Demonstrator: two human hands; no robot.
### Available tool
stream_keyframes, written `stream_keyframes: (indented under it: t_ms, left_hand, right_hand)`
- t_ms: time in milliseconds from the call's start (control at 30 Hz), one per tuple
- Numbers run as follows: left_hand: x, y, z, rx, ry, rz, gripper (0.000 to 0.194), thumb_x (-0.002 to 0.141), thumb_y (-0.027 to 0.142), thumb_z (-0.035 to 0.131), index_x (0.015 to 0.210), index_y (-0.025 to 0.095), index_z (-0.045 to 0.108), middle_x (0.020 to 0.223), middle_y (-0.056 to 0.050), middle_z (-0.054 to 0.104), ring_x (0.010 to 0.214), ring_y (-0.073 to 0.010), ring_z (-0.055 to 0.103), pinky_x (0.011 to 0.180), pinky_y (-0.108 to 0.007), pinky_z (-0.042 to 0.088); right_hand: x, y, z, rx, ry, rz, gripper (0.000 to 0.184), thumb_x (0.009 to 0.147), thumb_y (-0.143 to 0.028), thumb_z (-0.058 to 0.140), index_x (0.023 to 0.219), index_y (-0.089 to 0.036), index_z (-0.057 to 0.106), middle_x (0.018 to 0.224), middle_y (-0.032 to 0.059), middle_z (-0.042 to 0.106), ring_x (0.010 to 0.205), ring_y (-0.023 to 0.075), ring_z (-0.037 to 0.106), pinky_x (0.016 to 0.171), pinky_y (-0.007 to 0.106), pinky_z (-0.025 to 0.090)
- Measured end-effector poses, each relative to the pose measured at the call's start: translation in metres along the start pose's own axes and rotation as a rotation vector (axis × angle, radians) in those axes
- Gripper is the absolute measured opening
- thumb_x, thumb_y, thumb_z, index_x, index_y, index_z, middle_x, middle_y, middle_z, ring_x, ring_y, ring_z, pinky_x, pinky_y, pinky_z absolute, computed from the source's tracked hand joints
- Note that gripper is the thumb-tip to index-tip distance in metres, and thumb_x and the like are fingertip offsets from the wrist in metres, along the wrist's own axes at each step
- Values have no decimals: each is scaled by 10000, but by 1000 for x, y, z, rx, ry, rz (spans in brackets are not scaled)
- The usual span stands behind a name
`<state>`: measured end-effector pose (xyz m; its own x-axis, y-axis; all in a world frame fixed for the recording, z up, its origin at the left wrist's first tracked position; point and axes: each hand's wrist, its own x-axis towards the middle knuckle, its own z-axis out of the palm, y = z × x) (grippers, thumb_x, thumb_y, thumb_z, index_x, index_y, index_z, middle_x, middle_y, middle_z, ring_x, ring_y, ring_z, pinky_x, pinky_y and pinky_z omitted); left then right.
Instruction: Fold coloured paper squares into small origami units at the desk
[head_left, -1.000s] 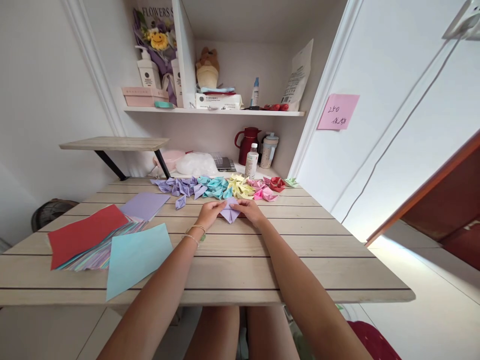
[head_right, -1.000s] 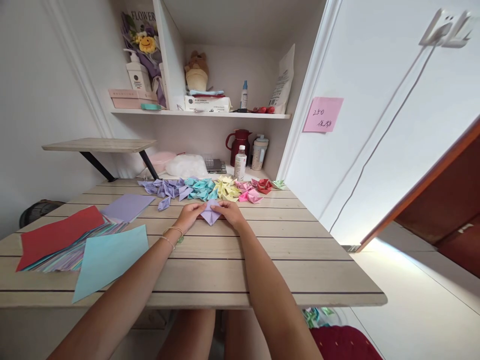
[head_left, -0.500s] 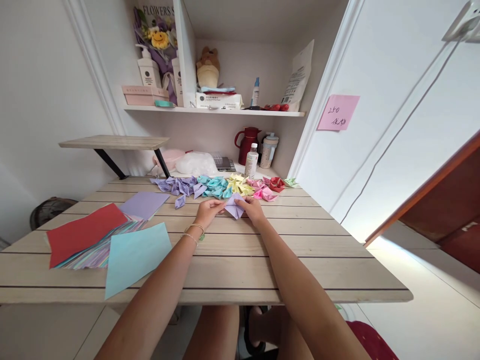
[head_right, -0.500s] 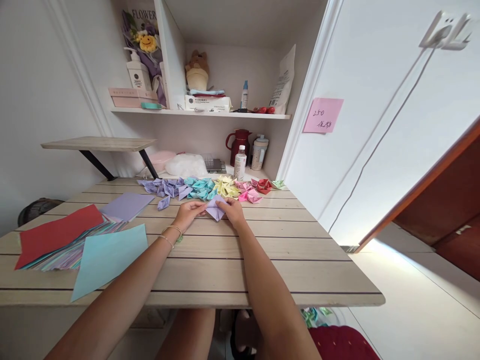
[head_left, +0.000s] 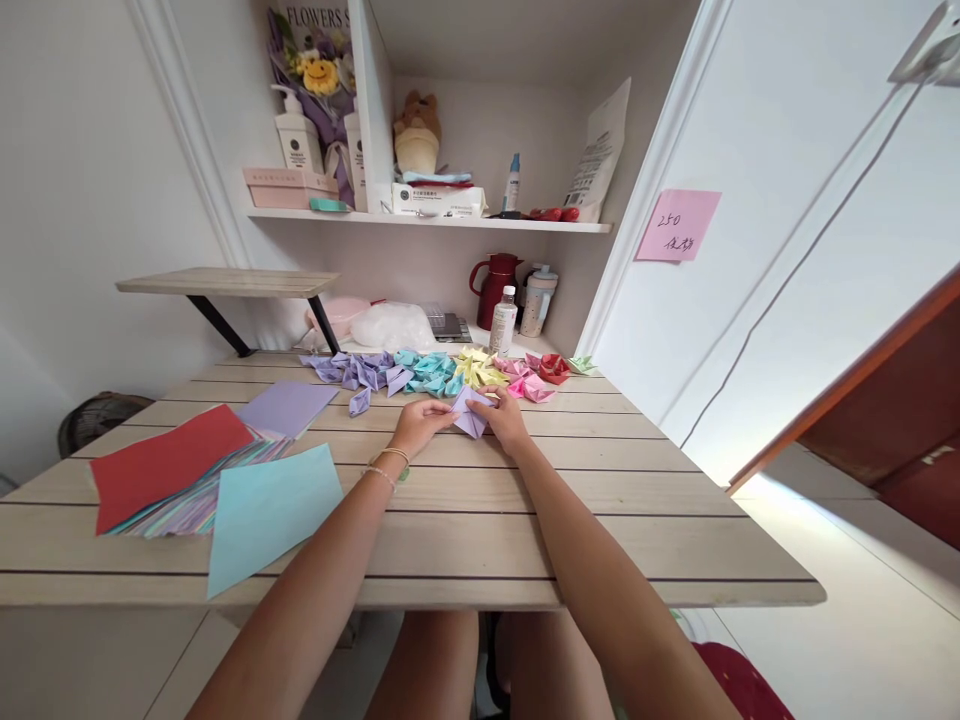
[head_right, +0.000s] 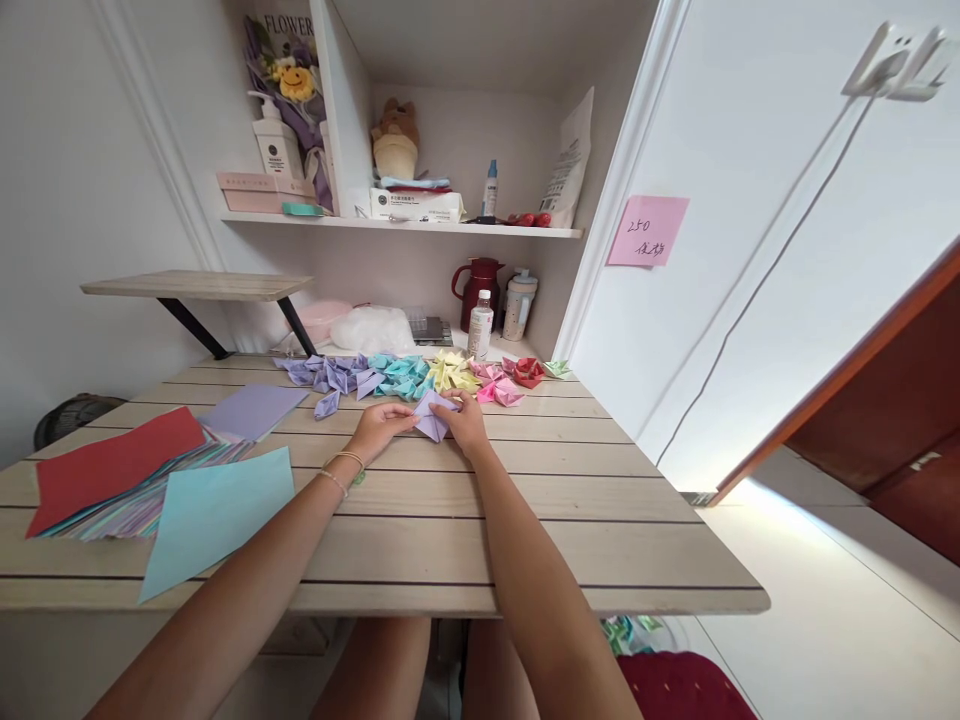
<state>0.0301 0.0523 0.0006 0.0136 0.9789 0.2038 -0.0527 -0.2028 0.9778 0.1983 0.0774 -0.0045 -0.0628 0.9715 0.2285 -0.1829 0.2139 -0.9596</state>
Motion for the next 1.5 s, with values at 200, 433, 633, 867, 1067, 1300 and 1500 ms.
stream_keyframes:
  t_ms: [200,433,633,867,1067,1300,1500]
  left_hand:
    - [3,-3,-1,-38,60,6,263,528,341,795,618,127,673,608,-27,667,563,-125,600,639,-273,521]
    - [4,-6,-3,-42,97,-7,254,519,314,805,626,123,676,640,-34,675,590,-130,611,655,-275,516]
    - [1,-1,0,-99,42,-30,283,503,309,818,647,117,666,655,-29,674,607,-118,612,676,-270,518]
    - [1,-1,-1,-121,56,-114,321,469,285,840,645,105,641,648,-44,672,605,-130,626,660,-284,537]
    - [-1,1,-1,-144,68,-107,354,467,240,840,706,123,607,644,-33,672,584,-122,626,611,-257,531]
    - [-1,0,-1,-111,19,-122,343,486,257,833,717,118,621,659,-48,677,594,-130,629,643,-282,538]
    - [-2,1,-1,-123,37,-111,372,503,263,830,751,127,588,631,-24,653,571,-120,621,649,-287,542]
  right_hand:
    - [2,0,2,-78,-25,-55,418,509,-515,760,721,-181,623,669,-2,605,582,127,507,531,246,378]
    - [1,0,3,-116,45,-7,424,534,-564,732,636,-162,639,608,13,591,588,135,492,532,251,382]
    - [0,0,3,-64,55,-1,399,527,-494,764,717,-159,659,659,11,620,579,127,513,540,250,394]
    - [-1,-2,4,-25,73,22,615,459,-434,817,975,-187,591,640,-13,623,561,141,550,520,248,404]
    - [-2,-2,6,-21,46,-2,486,477,-457,798,830,-170,627,671,10,633,599,143,555,555,257,424]
    - [-3,-2,6,-65,61,19,502,452,-497,795,789,-158,640,713,30,645,607,148,551,546,257,420]
    - [-5,-6,8,-17,32,40,471,473,-463,797,798,-162,636,723,20,646,623,144,559,566,256,424]
